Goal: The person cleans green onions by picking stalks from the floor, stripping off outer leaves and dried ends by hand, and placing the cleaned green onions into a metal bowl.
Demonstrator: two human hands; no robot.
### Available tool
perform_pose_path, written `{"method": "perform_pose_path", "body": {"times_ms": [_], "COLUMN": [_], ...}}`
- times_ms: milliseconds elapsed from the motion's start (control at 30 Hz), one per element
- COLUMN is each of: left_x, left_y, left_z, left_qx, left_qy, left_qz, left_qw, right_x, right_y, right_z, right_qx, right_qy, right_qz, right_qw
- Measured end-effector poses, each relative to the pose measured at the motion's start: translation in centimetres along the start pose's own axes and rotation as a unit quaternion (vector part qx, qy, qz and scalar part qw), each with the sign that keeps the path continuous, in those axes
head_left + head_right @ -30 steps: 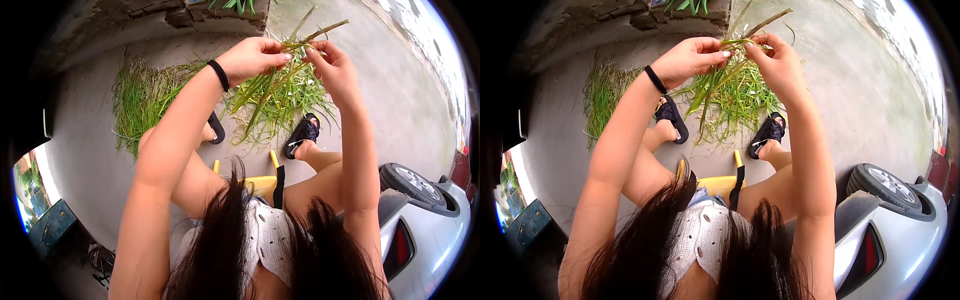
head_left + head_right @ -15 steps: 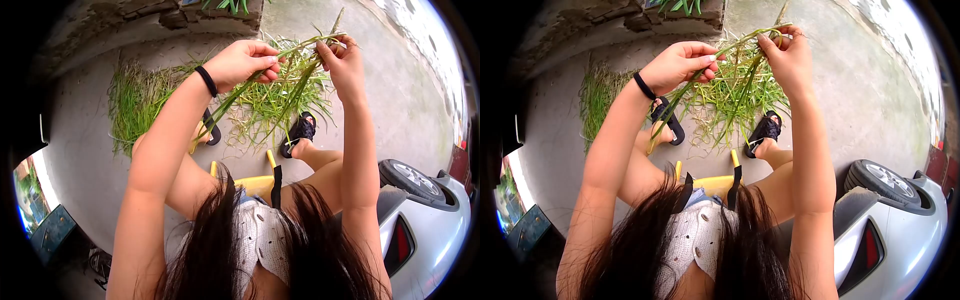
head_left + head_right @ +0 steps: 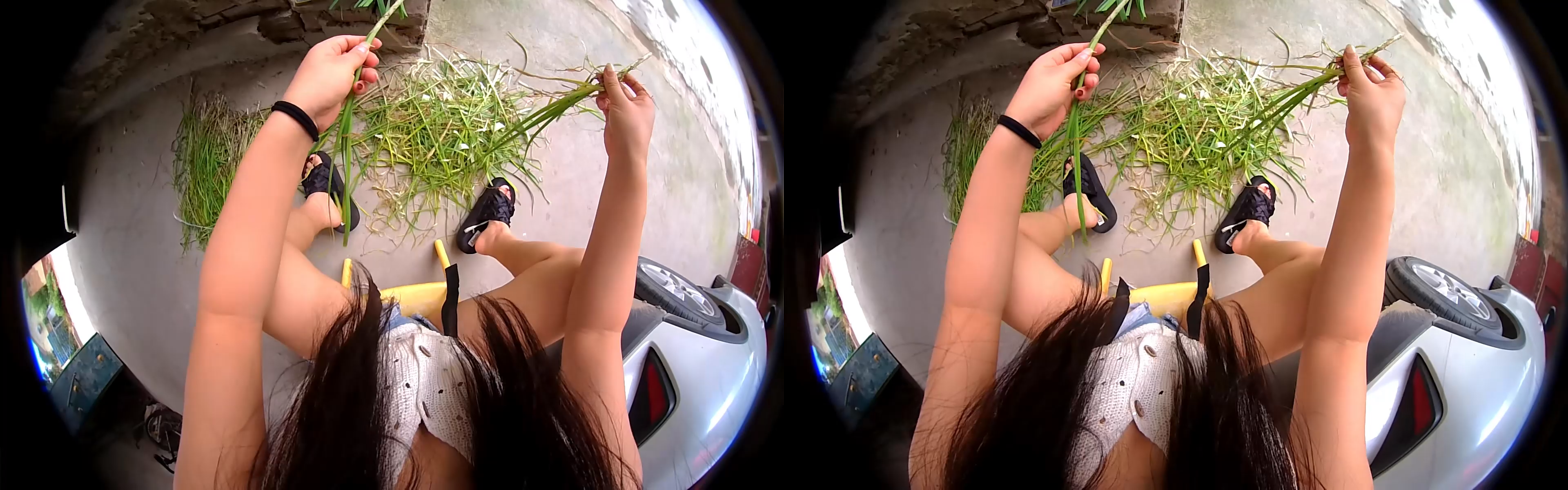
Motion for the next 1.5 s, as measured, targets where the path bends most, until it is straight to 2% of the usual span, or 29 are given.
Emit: {"method": "perform_pose_path", "body": {"times_ms": [33,100,200,233,367,467,500,600,833,933,1233,1400,1500], "left_x": [0.0,-0.5,0.3,1.1,2.3,3.1,3.3,3.9,2.3,2.1,1.5,0.9,1.2], "left_y": [0.1,0.8,2.1,2.2,2.8,3.3,3.6,4.2,4.0,4.1,5.6,6.8,7.3], "left_z": [0.0,-1.0,-4.7,-5.7,-8.4,-10.2,-10.6,-11.8,-12.3,-12.3,-13.9,-14.8,-15.1], "left_qx": [-0.003,-0.005,0.064,0.079,0.118,0.146,0.154,0.182,0.172,0.176,0.276,0.345,0.354], "left_qy": [0.022,0.043,0.037,0.052,0.051,0.088,0.093,0.119,0.068,0.076,0.225,0.242,0.189], "left_qz": [0.0,0.008,0.037,0.046,0.057,0.081,0.091,0.105,0.03,0.026,0.102,0.118,0.124], "left_qw": [1.0,0.999,0.997,0.994,0.99,0.982,0.979,0.97,0.982,0.981,0.929,0.899,0.908], "right_x": [-0.2,-1.4,-1.9,-1.4,-1.8,-1.1,-0.5,0.5,-0.1,0.2,0.4,2.2,3.6], "right_y": [-0.1,0.3,2.9,4.4,6.4,7.6,8.1,9.7,8.9,9.3,9.0,6.7,5.4], "right_z": [-0.1,-2.4,-7.4,-9.0,-10.9,-11.5,-11.9,-13.6,-13.0,-13.3,-13.4,-10.5,-8.1], "right_qx": [0.007,0.094,0.198,0.249,0.277,0.277,0.272,0.317,0.281,0.304,0.325,0.182,0.104], "right_qy": [0.01,0.042,0.042,0.115,0.324,0.191,0.135,0.088,0.119,0.064,-0.002,0.0,-0.019], "right_qz": [-0.001,-0.028,-0.046,-0.052,0.055,-0.071,-0.057,-0.018,-0.024,-0.035,-0.023,0.055,0.095], "right_qw": [1.0,0.994,0.978,0.96,0.903,0.939,0.951,0.944,0.952,0.95,0.945,0.982,0.99]}}
Point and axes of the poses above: each hand's wrist, its own y-axis away from the middle knuckle, its own z-axis out of the back of the hand, x = y × z, the point moved 10 cm from there along -y, towards the middle knuckle, and after that the axes turned 2 degrees about -z, right-handed, at the moved point
